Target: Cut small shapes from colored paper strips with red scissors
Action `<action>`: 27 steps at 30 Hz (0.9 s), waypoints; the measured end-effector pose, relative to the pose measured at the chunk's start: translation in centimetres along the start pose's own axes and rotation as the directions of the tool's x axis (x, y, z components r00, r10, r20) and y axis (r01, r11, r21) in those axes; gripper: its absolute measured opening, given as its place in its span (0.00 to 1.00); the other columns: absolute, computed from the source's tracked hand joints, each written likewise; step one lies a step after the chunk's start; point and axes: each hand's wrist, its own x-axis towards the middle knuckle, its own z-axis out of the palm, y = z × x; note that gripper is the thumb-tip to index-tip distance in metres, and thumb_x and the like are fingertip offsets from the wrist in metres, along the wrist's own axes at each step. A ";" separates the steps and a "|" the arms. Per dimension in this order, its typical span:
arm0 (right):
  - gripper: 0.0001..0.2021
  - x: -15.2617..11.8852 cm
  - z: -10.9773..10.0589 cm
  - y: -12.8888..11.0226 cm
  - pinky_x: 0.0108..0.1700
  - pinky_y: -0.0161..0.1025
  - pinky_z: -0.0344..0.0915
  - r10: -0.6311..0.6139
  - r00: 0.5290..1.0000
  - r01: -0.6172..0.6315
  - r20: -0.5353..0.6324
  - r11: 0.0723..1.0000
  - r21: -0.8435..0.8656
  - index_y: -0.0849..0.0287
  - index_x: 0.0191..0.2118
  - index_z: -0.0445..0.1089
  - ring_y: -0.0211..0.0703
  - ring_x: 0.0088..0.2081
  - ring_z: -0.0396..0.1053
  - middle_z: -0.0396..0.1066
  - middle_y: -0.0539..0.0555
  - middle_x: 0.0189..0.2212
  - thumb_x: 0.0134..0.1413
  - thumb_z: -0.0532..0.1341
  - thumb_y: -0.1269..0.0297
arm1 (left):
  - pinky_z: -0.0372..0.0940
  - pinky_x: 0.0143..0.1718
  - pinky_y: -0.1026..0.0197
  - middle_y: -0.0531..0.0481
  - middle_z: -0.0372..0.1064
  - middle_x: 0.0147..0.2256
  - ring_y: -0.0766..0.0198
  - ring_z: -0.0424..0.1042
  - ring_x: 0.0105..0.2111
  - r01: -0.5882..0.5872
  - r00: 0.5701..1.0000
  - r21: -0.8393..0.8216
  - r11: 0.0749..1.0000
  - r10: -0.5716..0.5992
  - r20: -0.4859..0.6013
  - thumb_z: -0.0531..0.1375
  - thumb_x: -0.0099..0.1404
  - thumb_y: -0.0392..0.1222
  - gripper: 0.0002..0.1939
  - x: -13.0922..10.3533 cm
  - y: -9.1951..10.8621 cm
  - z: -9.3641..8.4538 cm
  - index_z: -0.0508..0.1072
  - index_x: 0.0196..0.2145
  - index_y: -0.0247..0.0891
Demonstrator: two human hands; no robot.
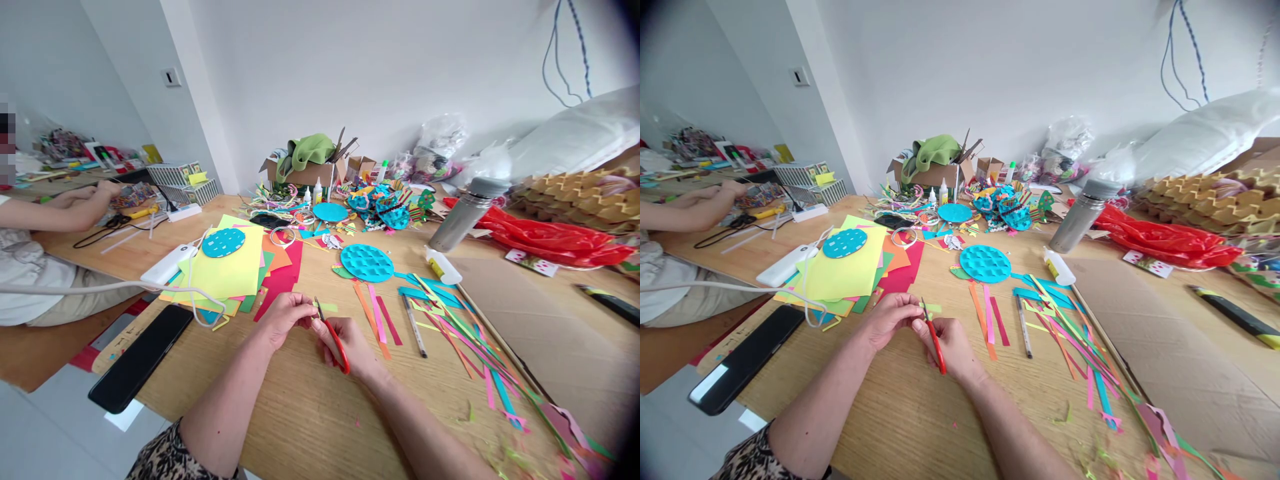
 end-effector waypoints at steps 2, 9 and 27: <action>0.29 0.0 0.0 0.0 0.15 0.30 0.49 0.003 1.000 -0.003 0.001 1.000 0.002 0.58 0.17 0.58 0.31 0.11 0.54 0.60 0.47 0.09 0.49 0.55 0.36 | 0.58 0.27 0.65 0.52 0.67 0.22 0.71 0.63 0.22 -0.001 1.000 -0.001 1.000 0.001 -0.006 0.65 0.46 0.40 0.09 0.0 0.1 0.1 0.70 0.22 0.33; 0.29 0.0 -0.2 0.1 0.16 0.30 0.50 -0.034 0.999 0.034 0.014 0.999 -0.007 0.59 0.16 0.59 0.31 0.12 0.54 0.61 0.48 0.09 0.51 0.54 0.36 | 0.57 0.28 0.65 0.52 0.67 0.22 0.70 0.63 0.23 -0.003 1.000 0.010 1.000 0.003 0.011 0.65 0.46 0.39 0.09 -0.1 0.3 0.2 0.69 0.21 0.33; 0.31 0.1 -0.1 0.5 0.17 0.31 0.51 -0.025 1.000 0.026 0.013 0.999 -0.047 0.60 0.12 0.60 0.31 0.12 0.54 0.60 0.49 0.08 0.51 0.54 0.38 | 0.59 0.28 0.64 0.51 0.70 0.23 0.69 0.65 0.23 -0.014 0.999 0.011 1.000 0.015 -0.042 0.65 0.46 0.39 0.08 0.1 0.1 0.0 0.71 0.23 0.33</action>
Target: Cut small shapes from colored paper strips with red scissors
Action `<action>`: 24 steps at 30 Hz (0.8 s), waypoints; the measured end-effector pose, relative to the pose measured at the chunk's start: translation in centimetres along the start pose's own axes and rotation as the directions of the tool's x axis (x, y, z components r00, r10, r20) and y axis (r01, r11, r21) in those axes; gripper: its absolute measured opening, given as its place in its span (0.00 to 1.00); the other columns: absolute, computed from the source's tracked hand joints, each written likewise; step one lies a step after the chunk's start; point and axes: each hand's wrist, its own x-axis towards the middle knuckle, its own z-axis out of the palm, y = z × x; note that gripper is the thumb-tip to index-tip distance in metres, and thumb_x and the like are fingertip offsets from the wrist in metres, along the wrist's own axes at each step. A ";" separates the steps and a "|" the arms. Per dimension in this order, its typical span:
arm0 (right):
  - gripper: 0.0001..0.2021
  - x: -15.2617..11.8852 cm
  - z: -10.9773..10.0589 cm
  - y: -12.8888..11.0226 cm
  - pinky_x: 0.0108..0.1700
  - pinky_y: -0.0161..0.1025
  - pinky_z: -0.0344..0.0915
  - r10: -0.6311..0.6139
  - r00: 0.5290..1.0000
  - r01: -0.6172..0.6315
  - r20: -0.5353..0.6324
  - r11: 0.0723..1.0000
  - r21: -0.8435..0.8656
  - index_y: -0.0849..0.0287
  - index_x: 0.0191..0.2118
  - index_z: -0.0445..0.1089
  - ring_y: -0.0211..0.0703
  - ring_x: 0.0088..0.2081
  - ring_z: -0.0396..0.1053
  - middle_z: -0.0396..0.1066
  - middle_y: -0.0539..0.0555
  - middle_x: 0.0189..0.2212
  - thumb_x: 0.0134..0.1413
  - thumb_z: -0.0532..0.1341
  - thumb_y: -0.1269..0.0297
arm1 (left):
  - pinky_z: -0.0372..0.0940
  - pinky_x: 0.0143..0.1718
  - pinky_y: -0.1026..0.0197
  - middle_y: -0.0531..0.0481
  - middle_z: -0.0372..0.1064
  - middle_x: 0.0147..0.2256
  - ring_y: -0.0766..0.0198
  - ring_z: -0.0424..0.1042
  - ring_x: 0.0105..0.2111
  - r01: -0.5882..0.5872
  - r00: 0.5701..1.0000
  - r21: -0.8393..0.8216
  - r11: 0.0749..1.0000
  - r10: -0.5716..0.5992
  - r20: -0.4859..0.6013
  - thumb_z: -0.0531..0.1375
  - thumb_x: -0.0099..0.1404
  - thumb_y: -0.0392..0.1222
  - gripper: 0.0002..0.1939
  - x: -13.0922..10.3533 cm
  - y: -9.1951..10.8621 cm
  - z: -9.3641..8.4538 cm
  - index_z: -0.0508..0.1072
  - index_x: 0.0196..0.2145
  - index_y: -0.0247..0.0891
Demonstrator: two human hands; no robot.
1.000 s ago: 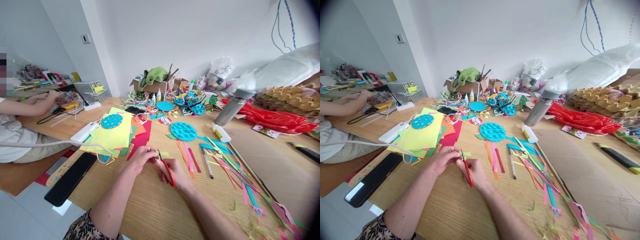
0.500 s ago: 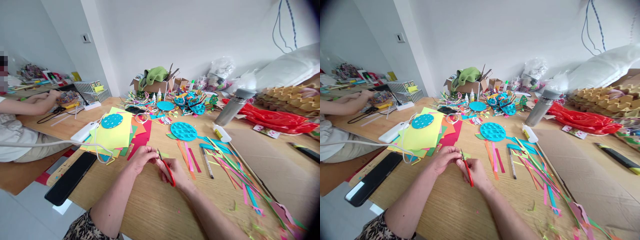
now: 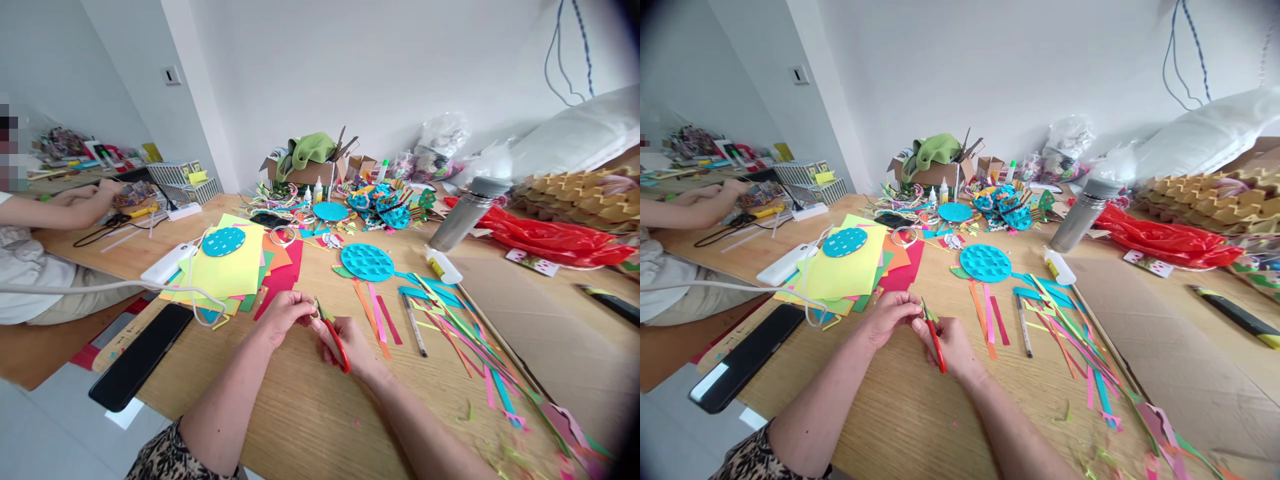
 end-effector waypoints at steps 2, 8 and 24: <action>0.32 0.0 0.0 0.1 0.17 0.31 0.51 0.005 1.000 -0.005 0.002 1.000 -0.003 0.60 0.11 0.60 0.31 0.12 0.54 0.59 0.49 0.08 0.52 0.54 0.38 | 0.59 0.28 0.64 0.51 0.69 0.23 0.69 0.65 0.23 -0.006 1.000 0.009 1.000 0.006 0.002 0.65 0.46 0.39 0.08 0.0 0.0 0.0 0.71 0.22 0.33; 0.31 0.0 0.0 0.1 0.16 0.31 0.51 0.005 1.000 -0.006 0.005 1.000 0.021 0.59 0.13 0.60 0.32 0.12 0.55 0.60 0.49 0.08 0.52 0.53 0.37 | 0.59 0.29 0.64 0.50 0.69 0.23 0.69 0.65 0.23 -0.008 1.000 0.024 1.000 0.008 0.007 0.64 0.46 0.39 0.07 0.1 -0.1 -0.1 0.71 0.22 0.33; 0.28 -0.2 0.2 -0.2 0.15 0.30 0.50 0.052 0.999 -0.051 -0.014 0.998 0.044 0.59 0.16 0.60 0.32 0.11 0.55 0.62 0.49 0.09 0.51 0.55 0.38 | 0.59 0.28 0.64 0.51 0.68 0.22 0.69 0.64 0.22 -0.020 1.000 0.028 0.999 0.020 -0.005 0.64 0.46 0.40 0.08 0.1 -0.1 0.1 0.71 0.22 0.33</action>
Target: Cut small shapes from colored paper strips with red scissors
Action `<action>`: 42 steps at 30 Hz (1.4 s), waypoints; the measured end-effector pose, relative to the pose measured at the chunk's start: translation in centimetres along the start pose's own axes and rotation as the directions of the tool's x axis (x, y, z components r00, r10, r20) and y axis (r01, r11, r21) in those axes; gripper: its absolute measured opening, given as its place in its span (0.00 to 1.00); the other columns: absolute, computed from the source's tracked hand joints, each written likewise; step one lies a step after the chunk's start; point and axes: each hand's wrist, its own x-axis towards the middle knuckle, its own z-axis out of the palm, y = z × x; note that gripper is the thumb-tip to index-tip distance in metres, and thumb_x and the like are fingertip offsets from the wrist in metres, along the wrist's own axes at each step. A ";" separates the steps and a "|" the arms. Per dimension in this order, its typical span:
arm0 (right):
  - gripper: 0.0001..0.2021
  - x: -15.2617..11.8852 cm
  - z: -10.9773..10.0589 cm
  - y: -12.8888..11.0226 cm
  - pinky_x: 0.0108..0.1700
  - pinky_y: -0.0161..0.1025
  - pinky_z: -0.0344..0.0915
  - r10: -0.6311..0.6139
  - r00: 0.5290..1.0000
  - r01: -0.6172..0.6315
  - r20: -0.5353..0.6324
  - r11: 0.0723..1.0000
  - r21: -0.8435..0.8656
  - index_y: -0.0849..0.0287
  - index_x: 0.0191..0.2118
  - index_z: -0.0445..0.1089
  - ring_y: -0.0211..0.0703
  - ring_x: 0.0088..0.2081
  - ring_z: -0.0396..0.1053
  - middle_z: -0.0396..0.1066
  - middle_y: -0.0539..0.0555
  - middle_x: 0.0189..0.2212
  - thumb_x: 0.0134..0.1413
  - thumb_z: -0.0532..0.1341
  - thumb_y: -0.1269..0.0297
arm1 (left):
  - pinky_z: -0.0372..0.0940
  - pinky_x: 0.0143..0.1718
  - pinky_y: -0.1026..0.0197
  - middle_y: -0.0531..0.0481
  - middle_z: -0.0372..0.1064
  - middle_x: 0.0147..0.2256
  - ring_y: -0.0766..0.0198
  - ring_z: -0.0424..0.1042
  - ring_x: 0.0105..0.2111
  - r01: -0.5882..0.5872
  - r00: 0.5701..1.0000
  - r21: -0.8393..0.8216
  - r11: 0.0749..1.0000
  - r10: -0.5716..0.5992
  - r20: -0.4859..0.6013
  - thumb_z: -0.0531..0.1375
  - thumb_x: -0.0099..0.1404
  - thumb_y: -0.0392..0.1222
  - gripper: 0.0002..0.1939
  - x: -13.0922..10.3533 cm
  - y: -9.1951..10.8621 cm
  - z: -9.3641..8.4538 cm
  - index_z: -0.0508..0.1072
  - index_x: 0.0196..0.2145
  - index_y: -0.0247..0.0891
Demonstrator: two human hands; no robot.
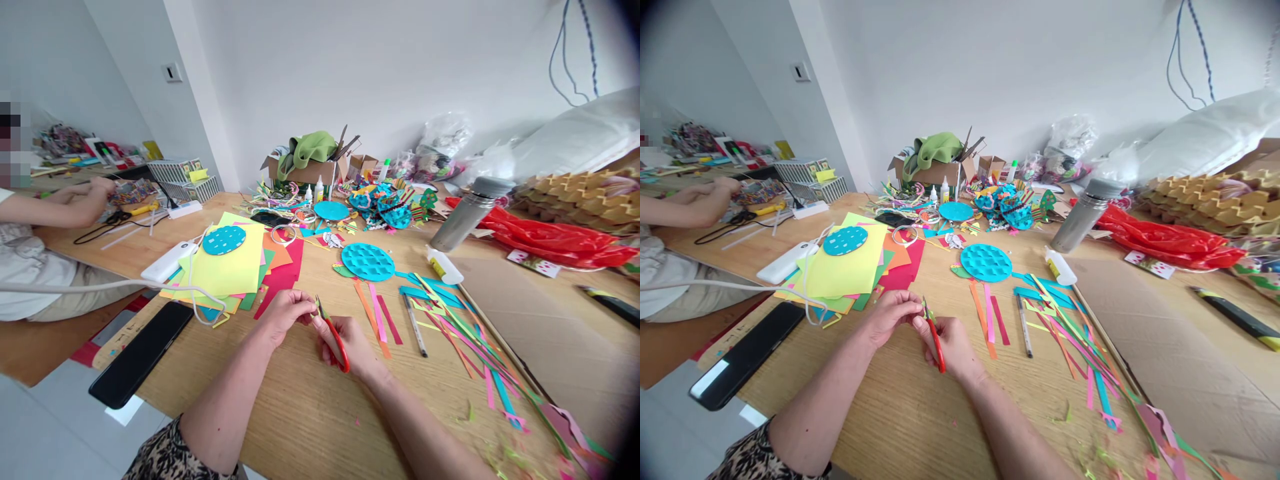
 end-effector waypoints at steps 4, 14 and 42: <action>0.28 0.1 0.0 0.1 0.15 0.29 0.50 -0.012 1.000 0.012 -0.002 1.000 0.003 0.59 0.16 0.59 0.32 0.11 0.55 0.61 0.48 0.09 0.51 0.55 0.38 | 0.59 0.28 0.64 0.50 0.69 0.23 0.69 0.64 0.22 0.007 1.000 0.003 1.000 -0.007 0.001 0.64 0.46 0.40 0.08 0.0 -0.1 -0.1 0.71 0.22 0.33; 0.29 0.1 0.0 -0.1 0.16 0.29 0.51 -0.013 1.000 0.012 -0.011 1.000 -0.012 0.59 0.15 0.58 0.31 0.11 0.54 0.61 0.48 0.08 0.52 0.55 0.39 | 0.60 0.29 0.64 0.51 0.68 0.23 0.69 0.65 0.24 -0.014 1.000 0.004 1.000 0.014 0.004 0.63 0.48 0.39 0.06 0.2 -0.3 -0.2 0.72 0.23 0.33; 0.28 0.1 -0.4 0.2 0.15 0.29 0.51 0.004 0.999 -0.004 0.035 1.000 0.005 0.59 0.16 0.60 0.31 0.11 0.57 0.63 0.49 0.09 0.52 0.56 0.39 | 0.59 0.28 0.64 0.51 0.68 0.23 0.70 0.63 0.23 0.026 0.998 -0.012 1.000 -0.026 0.053 0.64 0.46 0.40 0.08 0.0 -0.1 -0.1 0.69 0.22 0.33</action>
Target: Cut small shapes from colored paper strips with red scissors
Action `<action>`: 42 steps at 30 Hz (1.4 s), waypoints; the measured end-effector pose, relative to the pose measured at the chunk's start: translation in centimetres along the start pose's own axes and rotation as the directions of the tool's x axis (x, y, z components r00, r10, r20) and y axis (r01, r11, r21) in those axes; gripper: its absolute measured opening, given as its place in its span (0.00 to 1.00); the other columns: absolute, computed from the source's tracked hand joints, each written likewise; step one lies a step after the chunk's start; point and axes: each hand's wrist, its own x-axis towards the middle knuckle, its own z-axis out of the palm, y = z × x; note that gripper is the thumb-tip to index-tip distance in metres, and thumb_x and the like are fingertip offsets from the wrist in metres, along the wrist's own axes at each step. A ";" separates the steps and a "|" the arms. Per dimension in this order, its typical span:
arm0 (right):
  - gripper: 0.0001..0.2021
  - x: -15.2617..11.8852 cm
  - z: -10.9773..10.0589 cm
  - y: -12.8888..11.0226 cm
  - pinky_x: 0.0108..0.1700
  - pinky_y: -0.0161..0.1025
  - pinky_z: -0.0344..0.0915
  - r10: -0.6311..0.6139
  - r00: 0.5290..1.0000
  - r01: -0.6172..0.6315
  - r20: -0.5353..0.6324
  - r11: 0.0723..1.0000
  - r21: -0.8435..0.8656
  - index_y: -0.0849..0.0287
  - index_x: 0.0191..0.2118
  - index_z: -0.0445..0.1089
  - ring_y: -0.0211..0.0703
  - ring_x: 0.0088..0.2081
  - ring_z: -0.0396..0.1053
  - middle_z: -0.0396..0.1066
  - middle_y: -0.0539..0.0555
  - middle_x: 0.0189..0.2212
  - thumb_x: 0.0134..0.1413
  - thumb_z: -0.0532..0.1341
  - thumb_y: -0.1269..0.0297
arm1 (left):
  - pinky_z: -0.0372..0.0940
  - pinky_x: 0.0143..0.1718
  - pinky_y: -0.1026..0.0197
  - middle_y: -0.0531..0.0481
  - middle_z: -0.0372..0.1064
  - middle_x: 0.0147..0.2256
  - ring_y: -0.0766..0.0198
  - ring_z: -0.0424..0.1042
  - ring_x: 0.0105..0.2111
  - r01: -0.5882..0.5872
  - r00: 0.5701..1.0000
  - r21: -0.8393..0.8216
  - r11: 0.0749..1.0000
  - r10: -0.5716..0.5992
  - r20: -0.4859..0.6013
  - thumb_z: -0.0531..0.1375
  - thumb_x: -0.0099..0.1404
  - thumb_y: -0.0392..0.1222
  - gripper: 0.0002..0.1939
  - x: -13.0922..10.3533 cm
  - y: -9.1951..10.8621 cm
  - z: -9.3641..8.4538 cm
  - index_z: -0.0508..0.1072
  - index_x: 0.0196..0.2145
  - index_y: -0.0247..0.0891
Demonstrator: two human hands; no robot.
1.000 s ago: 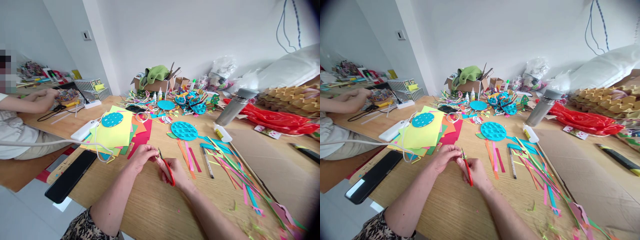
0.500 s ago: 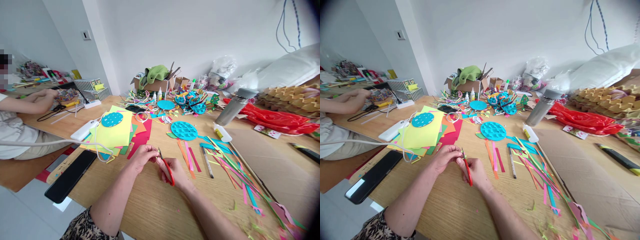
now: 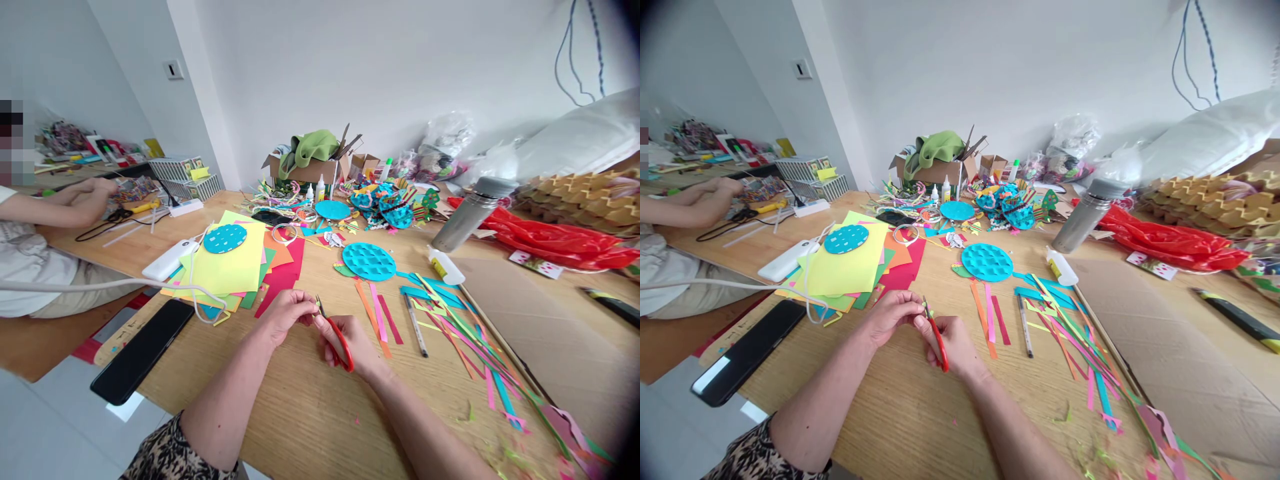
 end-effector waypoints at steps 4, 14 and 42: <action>0.28 -0.1 0.0 -0.4 0.14 0.29 0.51 0.036 0.999 -0.036 0.011 0.999 0.023 0.59 0.16 0.60 0.31 0.11 0.56 0.62 0.48 0.09 0.51 0.55 0.38 | 0.59 0.28 0.64 0.51 0.68 0.23 0.70 0.63 0.22 0.001 1.000 0.007 1.000 -0.001 0.003 0.64 0.46 0.40 0.09 0.0 0.0 -0.1 0.69 0.22 0.33; 0.28 -0.1 0.0 -0.2 0.15 0.29 0.51 0.044 0.999 -0.044 -0.005 0.998 0.036 0.59 0.16 0.60 0.31 0.11 0.56 0.60 0.47 0.08 0.51 0.56 0.39 | 0.59 0.28 0.64 0.52 0.67 0.23 0.70 0.63 0.22 0.006 1.000 -0.002 1.000 -0.006 -0.004 0.64 0.46 0.40 0.09 0.0 0.0 -0.1 0.69 0.22 0.33; 0.28 0.0 0.3 -0.3 0.14 0.30 0.50 0.020 0.998 -0.021 -0.065 1.000 -0.008 0.58 0.17 0.59 0.32 0.10 0.56 0.61 0.48 0.08 0.51 0.54 0.38 | 0.59 0.28 0.64 0.51 0.68 0.23 0.70 0.64 0.22 -0.001 1.000 -0.030 1.000 0.000 -0.014 0.66 0.46 0.41 0.10 -0.1 0.1 0.0 0.71 0.23 0.32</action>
